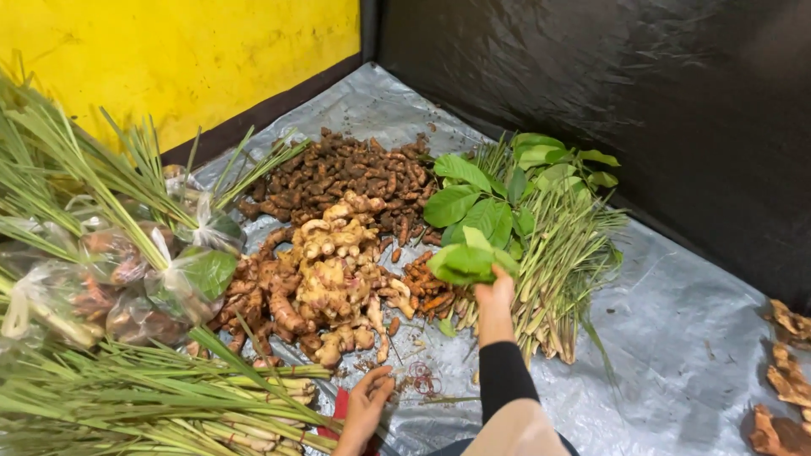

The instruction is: Sorting and preparing harvested ginger roots and lemongrass stalks on a plastic sheet.

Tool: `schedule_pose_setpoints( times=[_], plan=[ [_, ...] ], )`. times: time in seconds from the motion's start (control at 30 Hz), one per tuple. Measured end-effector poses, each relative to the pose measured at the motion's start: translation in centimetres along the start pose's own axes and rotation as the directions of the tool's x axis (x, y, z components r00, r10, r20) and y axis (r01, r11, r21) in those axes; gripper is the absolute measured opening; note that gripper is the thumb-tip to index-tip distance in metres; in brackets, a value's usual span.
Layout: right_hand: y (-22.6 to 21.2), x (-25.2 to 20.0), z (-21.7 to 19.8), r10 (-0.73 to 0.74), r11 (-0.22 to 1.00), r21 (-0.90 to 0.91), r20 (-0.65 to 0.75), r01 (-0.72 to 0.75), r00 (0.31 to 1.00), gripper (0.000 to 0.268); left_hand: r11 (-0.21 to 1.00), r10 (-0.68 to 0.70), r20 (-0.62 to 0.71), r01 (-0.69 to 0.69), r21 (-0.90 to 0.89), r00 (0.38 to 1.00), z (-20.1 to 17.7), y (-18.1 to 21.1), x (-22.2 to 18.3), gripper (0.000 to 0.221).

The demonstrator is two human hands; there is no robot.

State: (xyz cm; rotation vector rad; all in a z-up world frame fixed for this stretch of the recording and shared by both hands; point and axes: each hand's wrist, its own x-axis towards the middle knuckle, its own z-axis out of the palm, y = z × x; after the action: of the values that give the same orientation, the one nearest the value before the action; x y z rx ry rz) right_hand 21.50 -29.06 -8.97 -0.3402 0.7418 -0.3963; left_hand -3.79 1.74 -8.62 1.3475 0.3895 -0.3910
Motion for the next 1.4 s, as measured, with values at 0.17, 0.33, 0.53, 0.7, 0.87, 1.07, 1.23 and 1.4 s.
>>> schedule_pose_setpoints(
  times=[0.17,0.33,0.53,0.7,0.87,1.07,1.23,1.4],
  plan=[
    [-1.0,0.7,5.6,-0.022,0.998,-0.054,0.033,0.024,0.999,0.045,0.986,0.072,-0.002,-0.071,-0.149,0.997,-0.5,-3.1,2.5,0.045],
    [-0.9,3.2,5.3,0.03,0.962,-0.272,0.128,0.006,0.991,0.061,0.984,0.095,-0.004,-0.094,-0.152,0.995,-0.6,-2.9,2.8,0.045],
    [-2.9,0.3,1.0,-0.142,0.869,-0.464,0.1,0.172,0.985,0.052,0.999,0.024,-0.031,-0.023,0.028,0.999,-0.3,-1.1,1.6,0.043],
    [-4.3,-16.0,3.8,-0.639,0.271,-0.851,0.192,0.451,0.745,0.047,0.999,-0.034,-0.088,0.035,0.004,0.996,-0.4,0.1,0.6,0.038],
    [-4.7,-18.7,-2.4,-0.571,0.218,-0.738,0.434,0.638,0.697,0.03,0.999,0.027,-0.104,-0.03,-0.032,0.994,-1.0,-1.1,-0.6,0.034],
    [-3.2,-19.8,-7.9,-0.045,0.456,-0.81,0.392,0.368,0.919,0.047,0.979,0.185,-0.122,-0.193,-0.061,0.975,-1.0,-3.6,-0.2,0.03],
    [-0.9,-16.5,-12.6,0.127,-0.16,-0.85,0.486,0.502,0.864,0.029,0.97,0.218,-0.111,-0.228,-0.085,0.97,-1.5,-4.0,-0.7,0.03],
    [1.8,-10.4,-18.7,0.26,-0.633,-0.548,0.514,0.546,0.817,0.022,0.951,0.287,-0.186,-0.303,-0.063,0.94,-2.0,-5.5,-0.4,0.026]
  ],
)
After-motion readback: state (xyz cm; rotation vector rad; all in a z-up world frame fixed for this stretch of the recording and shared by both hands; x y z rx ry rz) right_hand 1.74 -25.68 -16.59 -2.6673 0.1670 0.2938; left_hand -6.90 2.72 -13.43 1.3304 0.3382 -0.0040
